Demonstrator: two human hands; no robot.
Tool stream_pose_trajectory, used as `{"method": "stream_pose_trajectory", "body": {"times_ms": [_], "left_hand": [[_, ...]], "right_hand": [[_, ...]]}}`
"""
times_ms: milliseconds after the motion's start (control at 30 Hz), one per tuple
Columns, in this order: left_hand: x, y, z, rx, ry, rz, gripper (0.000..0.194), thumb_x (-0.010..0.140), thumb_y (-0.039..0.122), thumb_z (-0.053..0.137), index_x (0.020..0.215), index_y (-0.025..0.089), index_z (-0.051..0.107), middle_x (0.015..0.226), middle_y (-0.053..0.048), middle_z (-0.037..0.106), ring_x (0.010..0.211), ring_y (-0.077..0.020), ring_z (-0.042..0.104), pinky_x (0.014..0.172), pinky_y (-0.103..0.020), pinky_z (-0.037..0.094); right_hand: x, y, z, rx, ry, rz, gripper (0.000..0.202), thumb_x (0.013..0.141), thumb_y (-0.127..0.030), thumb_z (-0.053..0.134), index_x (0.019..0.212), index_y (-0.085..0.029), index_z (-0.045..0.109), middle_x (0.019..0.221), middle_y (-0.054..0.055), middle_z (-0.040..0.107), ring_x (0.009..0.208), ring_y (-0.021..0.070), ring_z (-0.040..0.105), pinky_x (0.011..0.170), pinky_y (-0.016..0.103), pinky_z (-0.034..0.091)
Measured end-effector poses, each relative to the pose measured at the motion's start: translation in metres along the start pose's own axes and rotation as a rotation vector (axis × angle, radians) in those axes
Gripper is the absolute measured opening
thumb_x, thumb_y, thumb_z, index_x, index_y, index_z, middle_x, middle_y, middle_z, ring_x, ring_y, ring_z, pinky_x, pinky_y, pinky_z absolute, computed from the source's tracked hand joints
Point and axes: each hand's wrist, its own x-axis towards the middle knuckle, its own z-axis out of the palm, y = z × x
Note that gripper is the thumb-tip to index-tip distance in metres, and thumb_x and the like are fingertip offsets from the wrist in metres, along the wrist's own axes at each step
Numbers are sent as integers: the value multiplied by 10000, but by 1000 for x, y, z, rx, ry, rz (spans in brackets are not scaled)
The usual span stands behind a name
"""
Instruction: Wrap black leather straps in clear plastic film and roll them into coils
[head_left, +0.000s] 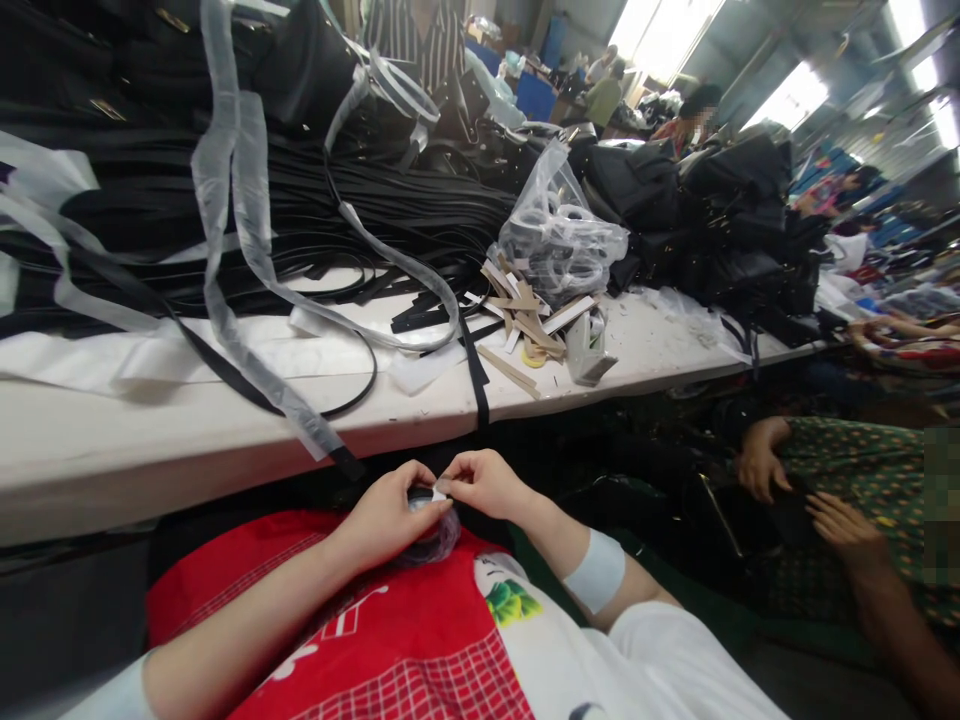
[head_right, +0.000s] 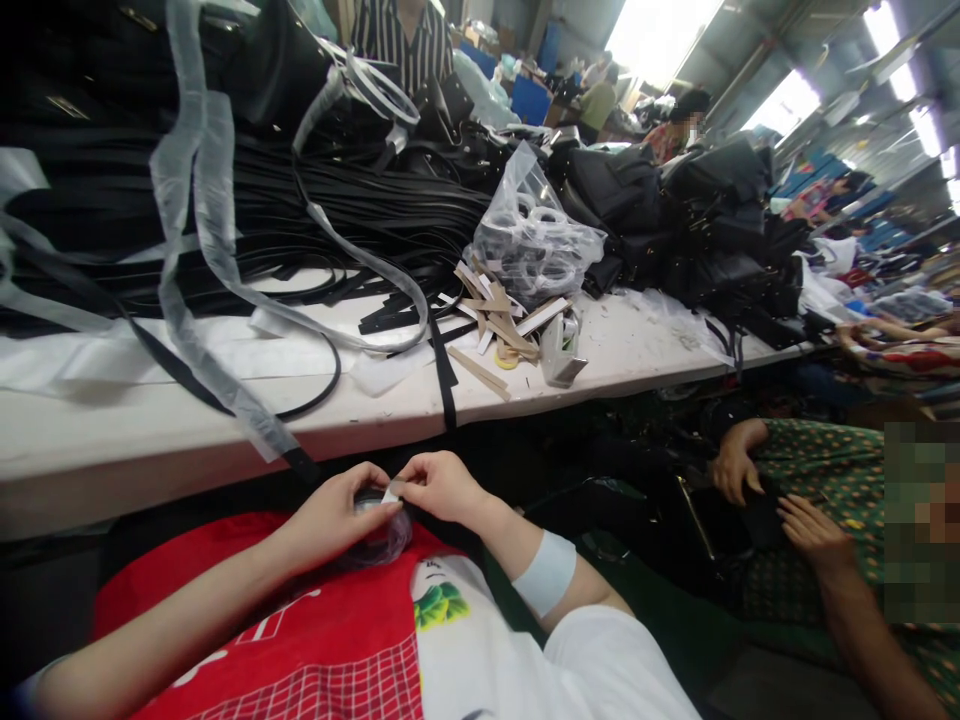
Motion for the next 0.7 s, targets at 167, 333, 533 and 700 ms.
{"method": "stream_pose_trajectory", "body": {"times_ms": [167, 333, 533, 700], "left_hand": [[5, 2, -5, -23, -211, -43, 319, 760, 453, 594, 829, 150, 664, 746, -44, 712, 669, -220, 639, 601, -287, 449], [5, 5, -2, -148, -252, 10, 354, 792, 430, 566, 936, 132, 691, 786, -51, 721, 701, -216, 641, 635, -287, 476], [27, 6, -12, -443, -104, -120, 429, 618, 385, 710, 969, 139, 735, 930, -89, 759, 840, -267, 675, 717, -321, 533], [49, 18, -14, -638, -10, -186, 442, 595, 438, 737, 923, 142, 754, 938, -98, 768, 939, -293, 679, 872, -374, 531]], "right_hand": [[-4, 4, 2, -115, 57, -58, 194, 757, -342, 707, 778, -149, 711, 711, 30, 713, 580, 122, 606, 525, 213, 441], [-10, 2, -5, -375, 94, -158, 181, 812, -348, 673, 775, -171, 683, 695, 7, 693, 591, 118, 602, 530, 207, 428], [-24, -19, -11, -807, 148, -630, 267, 897, -215, 520, 1136, -172, 630, 1050, 91, 681, 984, 193, 620, 896, 310, 484], [-27, -25, -21, -838, 263, -700, 374, 904, -227, 503, 1269, -166, 565, 1219, 115, 614, 1119, 201, 561, 992, 328, 455]]}}
